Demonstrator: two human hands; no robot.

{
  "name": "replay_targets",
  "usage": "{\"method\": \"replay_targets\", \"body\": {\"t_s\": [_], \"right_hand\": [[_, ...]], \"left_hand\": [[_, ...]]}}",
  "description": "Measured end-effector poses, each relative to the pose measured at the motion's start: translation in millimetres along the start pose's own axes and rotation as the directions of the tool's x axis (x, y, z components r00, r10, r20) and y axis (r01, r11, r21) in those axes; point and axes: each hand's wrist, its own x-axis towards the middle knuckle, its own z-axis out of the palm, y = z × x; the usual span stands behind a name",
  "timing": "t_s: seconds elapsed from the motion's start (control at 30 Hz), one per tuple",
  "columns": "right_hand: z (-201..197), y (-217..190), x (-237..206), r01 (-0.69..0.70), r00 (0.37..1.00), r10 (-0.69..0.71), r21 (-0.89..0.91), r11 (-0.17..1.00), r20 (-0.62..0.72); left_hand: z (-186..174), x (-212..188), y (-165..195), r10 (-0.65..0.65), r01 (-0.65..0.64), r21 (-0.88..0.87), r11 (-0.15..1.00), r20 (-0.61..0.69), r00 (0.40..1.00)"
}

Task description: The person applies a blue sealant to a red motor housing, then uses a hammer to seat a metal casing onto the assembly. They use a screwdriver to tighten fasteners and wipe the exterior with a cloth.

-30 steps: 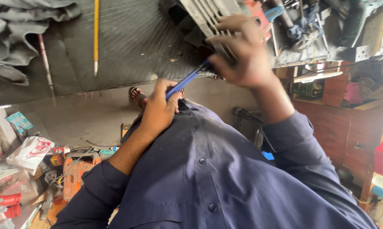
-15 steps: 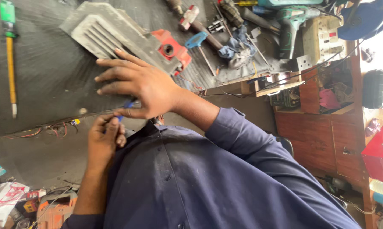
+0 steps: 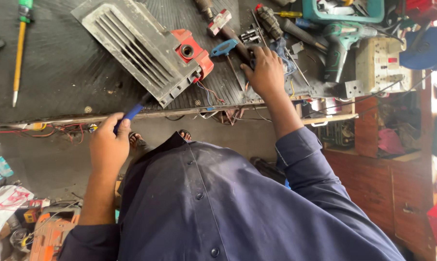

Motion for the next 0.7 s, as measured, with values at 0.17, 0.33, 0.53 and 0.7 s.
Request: {"method": "replay_targets", "body": {"t_s": [0.17,0.33,0.53,0.7], "right_hand": [[4.0,3.1,9.6,0.032,0.999,-0.027,-0.153,0.988,0.037],[-0.3,20.5,12.2,0.017,1.0,-0.016,-0.168,0.986,0.006],[12.1,23.4,12.6,0.015,1.0,-0.009,-0.226,0.974,0.029],[-1.7,15.0,24.4,-0.194,0.966,0.207,-0.092,0.977,0.157]], "left_hand": [[-12.0,-3.5,-3.0,0.1,-0.096,0.134,0.986,-0.022,0.995],[-56.8,-13.7,-46.3,0.063,-0.059,0.147,0.987,-0.025,0.998],[-167.4,-40.2,-120.0,-0.205,0.205,-0.001,0.979,0.063,0.977],[-222.7,-19.3,-140.4,-0.114,0.097,-0.076,0.992,-0.283,0.952]]}}
